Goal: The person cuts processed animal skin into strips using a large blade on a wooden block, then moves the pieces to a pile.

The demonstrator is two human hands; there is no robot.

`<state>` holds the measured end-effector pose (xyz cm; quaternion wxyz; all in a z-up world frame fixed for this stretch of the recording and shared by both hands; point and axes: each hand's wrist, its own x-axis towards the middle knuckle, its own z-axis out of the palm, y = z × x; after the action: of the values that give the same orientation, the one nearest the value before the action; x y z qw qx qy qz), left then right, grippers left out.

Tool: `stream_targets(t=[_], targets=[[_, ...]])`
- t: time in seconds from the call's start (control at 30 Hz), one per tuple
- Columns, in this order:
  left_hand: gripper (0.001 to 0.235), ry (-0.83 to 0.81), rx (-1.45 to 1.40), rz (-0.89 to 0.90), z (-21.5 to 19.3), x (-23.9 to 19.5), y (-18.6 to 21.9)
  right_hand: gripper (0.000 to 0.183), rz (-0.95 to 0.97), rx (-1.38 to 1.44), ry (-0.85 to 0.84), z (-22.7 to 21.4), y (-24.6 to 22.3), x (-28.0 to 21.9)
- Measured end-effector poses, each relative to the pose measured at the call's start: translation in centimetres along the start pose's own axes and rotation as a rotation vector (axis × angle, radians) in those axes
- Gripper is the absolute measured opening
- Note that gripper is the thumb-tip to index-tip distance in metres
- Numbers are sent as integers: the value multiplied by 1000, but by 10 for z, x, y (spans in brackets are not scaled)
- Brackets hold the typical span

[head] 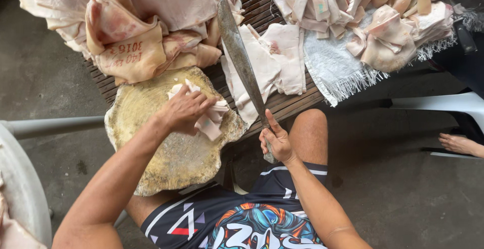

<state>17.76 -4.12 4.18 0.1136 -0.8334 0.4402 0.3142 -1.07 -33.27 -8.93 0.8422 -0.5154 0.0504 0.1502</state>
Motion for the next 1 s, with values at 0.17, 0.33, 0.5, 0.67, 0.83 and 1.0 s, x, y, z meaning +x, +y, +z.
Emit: stream_targets(t=[0.17,0.33,0.5,0.67,0.83,1.0], targets=[[60,366,21,-113,41,12,11,63,-50,60,-16,-1,3,-3],[54,469,-213,-334,52,27,18,64,-60,138,-11,-7,-4,-5],[51,284,-579,-653,15,28,26,64,-124,218,-24,-16,-29,-5],[54,670,-1616,-554,-55,91,40,63,-264,344,13,-32,-65,4],[54,798,-1921,-112,-141,248,52,61,-475,269,124,-65,-90,14],[55,1031,-903,-190,-127,314,51,63,-507,265,248,-86,-81,17]])
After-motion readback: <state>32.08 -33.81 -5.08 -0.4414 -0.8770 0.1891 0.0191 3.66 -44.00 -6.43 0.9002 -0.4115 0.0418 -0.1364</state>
